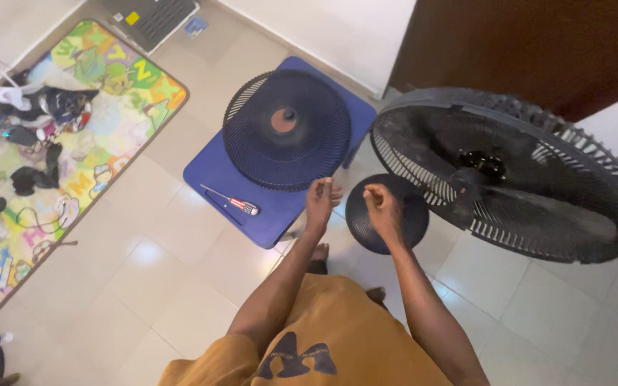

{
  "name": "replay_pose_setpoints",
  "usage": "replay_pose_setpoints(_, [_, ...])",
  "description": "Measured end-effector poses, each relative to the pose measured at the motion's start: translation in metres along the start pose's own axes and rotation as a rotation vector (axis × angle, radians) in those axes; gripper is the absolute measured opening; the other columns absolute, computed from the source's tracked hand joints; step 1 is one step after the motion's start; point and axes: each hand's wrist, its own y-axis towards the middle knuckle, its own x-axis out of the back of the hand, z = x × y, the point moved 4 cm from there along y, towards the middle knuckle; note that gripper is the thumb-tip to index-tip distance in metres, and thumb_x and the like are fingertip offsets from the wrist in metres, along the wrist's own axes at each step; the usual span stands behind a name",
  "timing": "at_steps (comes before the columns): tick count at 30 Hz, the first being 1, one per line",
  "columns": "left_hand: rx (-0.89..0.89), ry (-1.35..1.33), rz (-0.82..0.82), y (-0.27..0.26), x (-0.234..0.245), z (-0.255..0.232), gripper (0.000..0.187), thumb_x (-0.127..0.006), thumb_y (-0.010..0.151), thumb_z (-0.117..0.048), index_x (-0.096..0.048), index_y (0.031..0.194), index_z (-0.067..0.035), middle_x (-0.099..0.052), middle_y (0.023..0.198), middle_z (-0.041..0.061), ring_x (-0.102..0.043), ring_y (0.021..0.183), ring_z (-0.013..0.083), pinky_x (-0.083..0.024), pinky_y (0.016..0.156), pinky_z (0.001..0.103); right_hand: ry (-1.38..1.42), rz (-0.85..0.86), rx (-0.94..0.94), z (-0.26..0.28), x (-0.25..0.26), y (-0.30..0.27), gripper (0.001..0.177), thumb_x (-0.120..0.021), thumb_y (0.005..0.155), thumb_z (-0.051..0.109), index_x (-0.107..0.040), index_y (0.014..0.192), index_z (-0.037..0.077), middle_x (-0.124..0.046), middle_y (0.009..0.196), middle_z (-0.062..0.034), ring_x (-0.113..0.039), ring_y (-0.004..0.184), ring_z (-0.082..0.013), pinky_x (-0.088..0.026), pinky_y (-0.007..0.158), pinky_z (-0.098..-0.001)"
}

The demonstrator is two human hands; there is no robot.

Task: The person assembles a standing fan by attaching the fan blades to the motor hub, securing them with a nut, and then fitting and tightening the front grille with a screwdriver. The person repeatedly checks and adjusts the grille alignment during the process.

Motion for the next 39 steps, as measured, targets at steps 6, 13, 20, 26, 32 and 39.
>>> replay_pose_setpoints(6, [-0.040, 0.105, -0.120, 0.030, 0.063, -0.041, 0.053, -0.053, 0.102, -0.045, -0.054, 0.140, -0.008, -0.067, 0.130, 0.011, -0.065, 0.111, 0.0203, -0.054, 0.090, 0.036, -0.003, 0.257, -0.040, -0.007, -0.092, 0.062, 0.025, -0.069, 0.096, 0.023, -0.073, 0.115, 0.008, -0.079, 0.099, -0.0104, -0.076, 0.089, -0.0186, -0.058, 0.081, -0.0325])
replay_pose_setpoints(13, [-0.046, 0.039, -0.104, 0.091, 0.097, -0.068, 0.066, -0.037, 0.106, -0.056, -0.047, 0.149, -0.007, -0.056, 0.147, 0.016, -0.053, 0.135, 0.0306, -0.046, 0.108, 0.045, 0.228, 0.462, -0.243, -0.001, -0.176, 0.124, 0.031, -0.056, 0.104, 0.027, -0.070, 0.124, 0.007, -0.077, 0.106, -0.0080, -0.071, 0.086, -0.0127, -0.059, 0.075, -0.0282])
replay_pose_setpoints(20, [-0.047, 0.081, -0.078, 0.198, 0.107, -0.057, 0.069, -0.035, 0.104, -0.057, -0.048, 0.148, -0.005, -0.058, 0.145, 0.017, -0.056, 0.135, 0.0324, -0.050, 0.105, 0.047, 0.275, 0.487, -0.290, -0.030, -0.240, 0.197, 0.046, -0.051, 0.105, 0.037, -0.062, 0.134, 0.003, -0.074, 0.119, -0.0136, -0.071, 0.095, -0.0181, -0.060, 0.081, -0.0316])
replay_pose_setpoints(26, [-0.103, 0.143, -0.085, 0.274, 0.106, -0.039, 0.066, -0.033, 0.108, -0.052, -0.050, 0.147, -0.002, -0.054, 0.150, 0.017, -0.049, 0.141, 0.0287, -0.039, 0.114, 0.040, 0.508, 0.404, -0.438, -0.090, -0.289, 0.266, 0.071, -0.044, 0.105, 0.053, -0.050, 0.144, -0.005, -0.063, 0.140, -0.0233, -0.066, 0.122, -0.0318, -0.054, 0.101, -0.0407])
replay_pose_setpoints(32, [-0.138, 0.181, -0.077, 0.301, 0.107, -0.030, 0.065, -0.028, 0.111, -0.049, -0.057, 0.143, 0.000, -0.058, 0.147, 0.018, -0.051, 0.140, 0.0285, -0.036, 0.118, 0.036, 0.448, 0.419, -0.513, -0.116, -0.313, 0.283, 0.083, -0.038, 0.101, 0.064, -0.048, 0.146, -0.005, -0.058, 0.144, -0.0253, -0.065, 0.124, -0.0338, -0.053, 0.104, -0.0431])
replay_pose_setpoints(39, [-0.051, 0.091, -0.078, 0.315, 0.105, -0.017, 0.066, -0.027, 0.110, -0.050, -0.048, 0.147, 0.001, -0.052, 0.149, 0.017, -0.048, 0.141, 0.0282, -0.036, 0.116, 0.038, 0.443, 0.408, -0.544, -0.106, -0.330, 0.288, 0.084, -0.039, 0.099, 0.063, -0.046, 0.146, -0.007, -0.056, 0.144, -0.0249, -0.070, 0.109, -0.0325, -0.060, 0.091, -0.0401])
